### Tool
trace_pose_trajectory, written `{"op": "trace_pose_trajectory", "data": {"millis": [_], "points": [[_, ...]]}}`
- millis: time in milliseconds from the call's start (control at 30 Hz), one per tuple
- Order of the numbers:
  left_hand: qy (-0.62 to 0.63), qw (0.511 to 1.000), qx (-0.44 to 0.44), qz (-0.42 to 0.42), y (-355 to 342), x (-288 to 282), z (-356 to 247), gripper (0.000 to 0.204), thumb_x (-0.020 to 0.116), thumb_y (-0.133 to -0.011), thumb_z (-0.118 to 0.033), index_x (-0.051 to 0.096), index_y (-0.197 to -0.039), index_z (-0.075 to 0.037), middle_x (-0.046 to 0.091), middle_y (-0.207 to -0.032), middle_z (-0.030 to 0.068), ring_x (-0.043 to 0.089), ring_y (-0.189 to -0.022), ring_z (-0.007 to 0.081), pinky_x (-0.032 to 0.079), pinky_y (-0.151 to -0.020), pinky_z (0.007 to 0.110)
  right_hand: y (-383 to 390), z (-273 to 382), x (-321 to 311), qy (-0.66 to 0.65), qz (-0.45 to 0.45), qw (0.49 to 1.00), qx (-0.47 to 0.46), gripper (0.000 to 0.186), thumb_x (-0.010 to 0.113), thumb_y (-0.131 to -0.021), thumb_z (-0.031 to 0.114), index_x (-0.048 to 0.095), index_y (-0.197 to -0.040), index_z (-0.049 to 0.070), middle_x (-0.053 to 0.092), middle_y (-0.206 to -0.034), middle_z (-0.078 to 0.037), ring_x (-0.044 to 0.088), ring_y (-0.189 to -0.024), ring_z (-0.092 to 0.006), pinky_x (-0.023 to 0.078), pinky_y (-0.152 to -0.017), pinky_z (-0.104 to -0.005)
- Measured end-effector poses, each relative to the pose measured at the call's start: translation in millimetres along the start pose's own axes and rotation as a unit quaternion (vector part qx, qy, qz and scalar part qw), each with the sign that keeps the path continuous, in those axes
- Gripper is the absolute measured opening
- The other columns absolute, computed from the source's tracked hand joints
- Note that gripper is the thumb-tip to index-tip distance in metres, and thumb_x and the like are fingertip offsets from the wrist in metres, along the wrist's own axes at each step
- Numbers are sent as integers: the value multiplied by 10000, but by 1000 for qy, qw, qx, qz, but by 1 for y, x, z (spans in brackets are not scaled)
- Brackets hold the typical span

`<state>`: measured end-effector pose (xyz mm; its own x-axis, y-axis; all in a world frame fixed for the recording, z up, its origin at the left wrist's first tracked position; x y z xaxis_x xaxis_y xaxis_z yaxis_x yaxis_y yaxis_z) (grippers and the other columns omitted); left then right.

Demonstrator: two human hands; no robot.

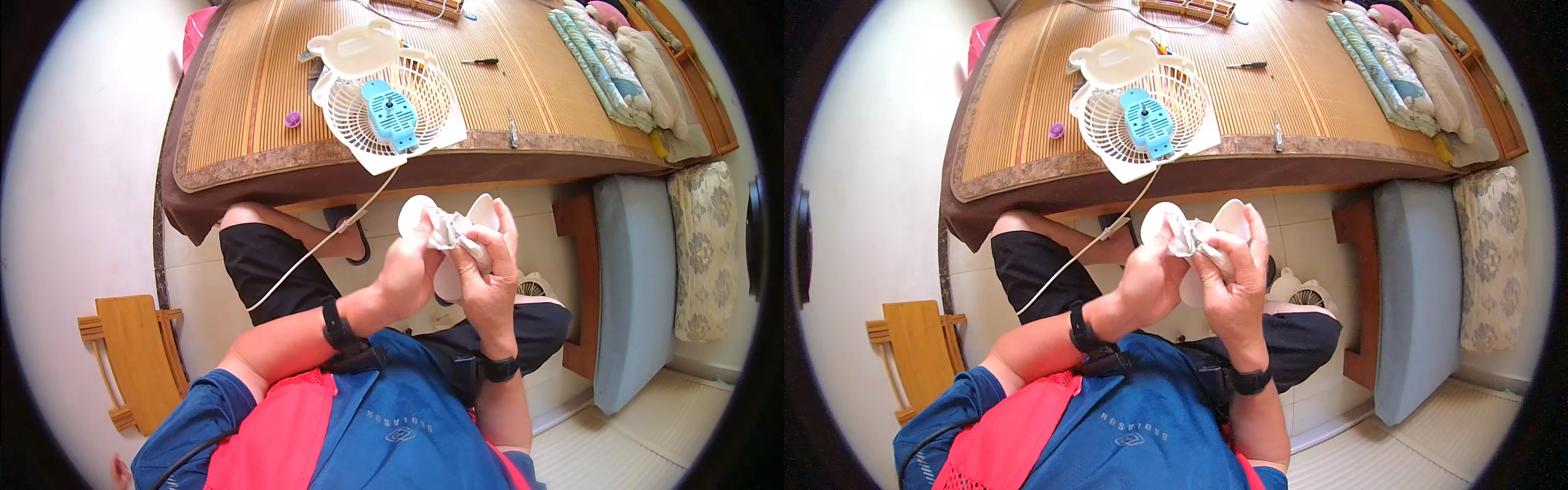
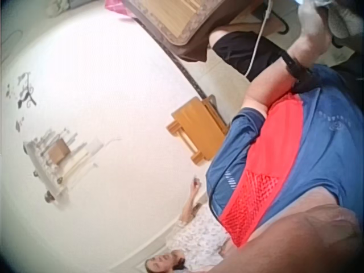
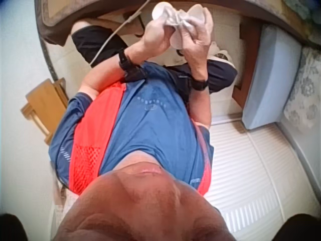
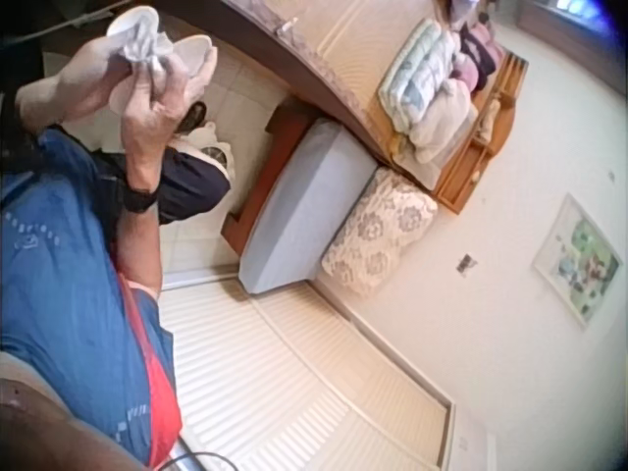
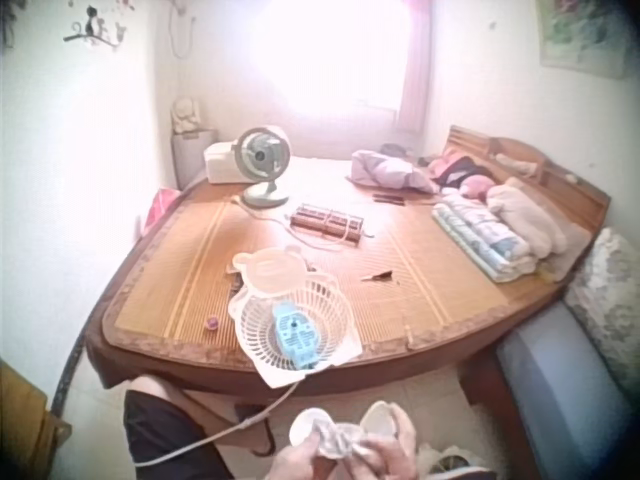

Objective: Repairing a small portable bear-shaped fan by disassembling it and wiping the blades.

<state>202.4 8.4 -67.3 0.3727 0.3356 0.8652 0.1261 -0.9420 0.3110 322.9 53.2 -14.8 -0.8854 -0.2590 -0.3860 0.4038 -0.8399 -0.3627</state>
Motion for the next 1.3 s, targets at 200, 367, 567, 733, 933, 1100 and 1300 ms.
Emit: {"op": "trace_pose_trajectory", "data": {"millis": [200, 367, 567, 733, 933, 1100, 1300], "points": [[-84, 995, 45, -2, -2, -5, 4, 549, 414, -1231, -421, 517, -1571, -2, 634, -1546, 142, 603, -1436, 268, 450, -1249, 456, -13, -18, 5, -150, 14, 978, 142, 656, 835, -937, 10, 619, -1552, 79, 518, -1649, -245, 529, -1520, -373, 433, -1248, -444], [-138, 986, 87, -28, -8, -1, 5, 491, 424, -1237, -400, 594, -1482, -10, 701, -1370, 110, 684, -1233, 172, 570, -1054, 362, -20, -32, 14, -58, -54, 993, 89, 365, 761, -1033, 21, 715, -1395, 21, 548, -1625, -234, 595, -1445, -330, 501, -1179, -415], [-42, 994, 67, -71, -24, -5, -7, 488, 408, -1239, -401, 594, -1474, -16, 682, -1428, 106, 633, -1360, 199, 475, -1213, 406, -34, -59, 16, -182, 42, 978, 94, 331, 750, -995, -59, 776, -1309, 41, 424, -1743, -221, 543, -1513, -317, 473, -1209, -417], [-113, 988, 67, -76, -47, -21, 5, 472, 433, -1237, -409, 629, -1433, -26, 709, -1338, 70, 672, -1230, 148, 540, -1092, 346, -47, -82, 16, -147, 43, 986, 67, 314, 787, -943, -89, 809, -1229, 39, 478, -1716, -232, 575, -1490, -328, 482, -1199, -414], [-256, 964, 61, -35, -52, 6, -1, 497, 437, -1227, -484, 647, -1424, -79, 688, -1200, 7, 632, -1094, 89, 561, -941, 295, -60, -100, 7, -186, -60, 970, 144, 266, 721, -1081, 10, 736, -1341, -45, 689, -1489, -141, 688, -1253, -207, 566, -1043, -341], [-258, 961, 103, 6, -54, 12, -8, 517, 432, -1219, -515, 651, -1405, -85, 694, -1186, 22, 645, -1074, 99, 567, -932, 314, -76, -117, -20, -267, -61, 938, 212, 320, 683, -1146, 181, 708, -1422, 20, 764, -1212, -22, 693, -1012, -91, 559, -841, -273], [-4, 995, 93, 40, -41, 29, -33, 446, 447, -1223, -448, 632, -1385, -76, 736, -1274, 82, 726, -1126, 188, 619, -968, 381, -94, -47, -17, -167, 81, 983, 17, 354, 634, -1164, 169, 680, -1476, 9, 719, -1384, -70, 682, -1177, -167, 551, -1034, -339]]}}
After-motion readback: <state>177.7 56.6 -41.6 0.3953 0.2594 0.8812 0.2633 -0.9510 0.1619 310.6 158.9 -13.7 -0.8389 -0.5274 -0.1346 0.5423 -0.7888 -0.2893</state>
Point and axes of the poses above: each hand's wrist, its own y-axis away from the middle knuckle, its own x-axis out of the palm, z = x × y, the point moved 6 cm from there along -y, towards the middle knuckle
